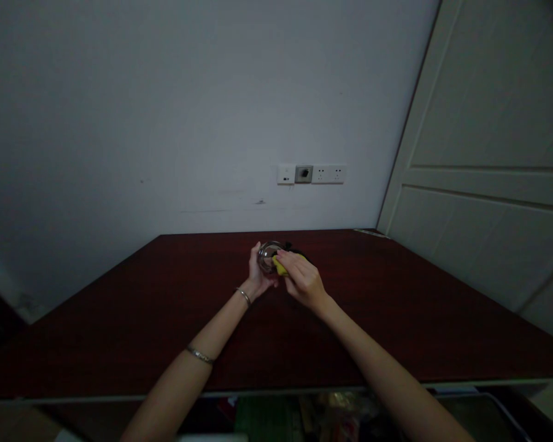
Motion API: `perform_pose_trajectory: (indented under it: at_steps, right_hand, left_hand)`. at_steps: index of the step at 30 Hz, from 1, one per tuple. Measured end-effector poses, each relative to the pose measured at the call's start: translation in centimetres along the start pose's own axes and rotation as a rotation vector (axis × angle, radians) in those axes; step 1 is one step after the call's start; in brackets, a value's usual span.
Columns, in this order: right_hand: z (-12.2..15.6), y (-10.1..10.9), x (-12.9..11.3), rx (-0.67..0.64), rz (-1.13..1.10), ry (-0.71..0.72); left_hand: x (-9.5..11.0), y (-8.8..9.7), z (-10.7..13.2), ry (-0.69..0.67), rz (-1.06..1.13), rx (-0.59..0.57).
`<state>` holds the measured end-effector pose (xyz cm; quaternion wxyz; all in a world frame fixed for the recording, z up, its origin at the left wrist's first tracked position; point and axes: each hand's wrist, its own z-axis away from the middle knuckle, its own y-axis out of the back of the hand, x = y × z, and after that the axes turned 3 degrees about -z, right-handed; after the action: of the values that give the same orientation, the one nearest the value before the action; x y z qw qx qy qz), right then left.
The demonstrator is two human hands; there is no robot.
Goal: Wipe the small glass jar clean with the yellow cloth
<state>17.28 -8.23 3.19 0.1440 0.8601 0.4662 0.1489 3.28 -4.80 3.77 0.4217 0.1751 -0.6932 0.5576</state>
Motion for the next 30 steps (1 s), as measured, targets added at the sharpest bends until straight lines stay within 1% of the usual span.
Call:
perform_pose_trajectory:
  at_steps: [1,5,7,9,13,15,17,19,24,28,30]
  right_hand:
    - [0.0,0.0,-0.1,-0.002,0.002,-0.001]
    - [-0.2,-0.3,-1.2,-0.039,-0.01,0.033]
    - [-0.3,-0.4,-1.8,-0.062,-0.022,0.062]
    - [-0.3,-0.4,-1.9,-0.073,-0.033,0.08]
    - [-0.2,-0.1,-1.0,-0.061,-0.041,0.067]
    - [0.0,0.0,-0.4,-0.038,-0.032,0.037]
    - [0.1,0.2,0.2,-0.015,-0.026,0.005]
    - [0.2,0.2,0.5,-0.011,-0.032,-0.022]
    - [0.3,0.3,0.8,-0.018,-0.075,-0.092]
    - [0.5,0.5,1.8,0.073,-0.082,-0.227]
    - [0.7,0.5,2.5,0.107,-0.068,-0.296]
  left_hand:
    - [0.0,-0.1,0.0,-0.016,0.012,0.02]
    - [0.0,-0.7,-0.4,-0.148,0.13,0.137]
    - [0.0,-1.0,-0.6,-0.156,0.156,0.167]
    - [0.0,-1.0,-0.8,-0.134,0.156,0.167]
    - [-0.1,-0.7,-0.7,-0.149,0.146,0.113]
    - [-0.1,-0.4,-0.5,-0.09,0.087,0.055]
    - [-0.1,-0.1,-0.4,0.006,0.007,0.006]
    - [-0.1,0.2,-0.3,0.061,-0.047,-0.015]
    - [0.2,0.7,-0.3,0.066,-0.083,-0.018]
    - [0.7,1.2,-0.3,0.069,-0.102,-0.081]
    - [1.0,1.5,-0.3,0.069,-0.113,-0.095]
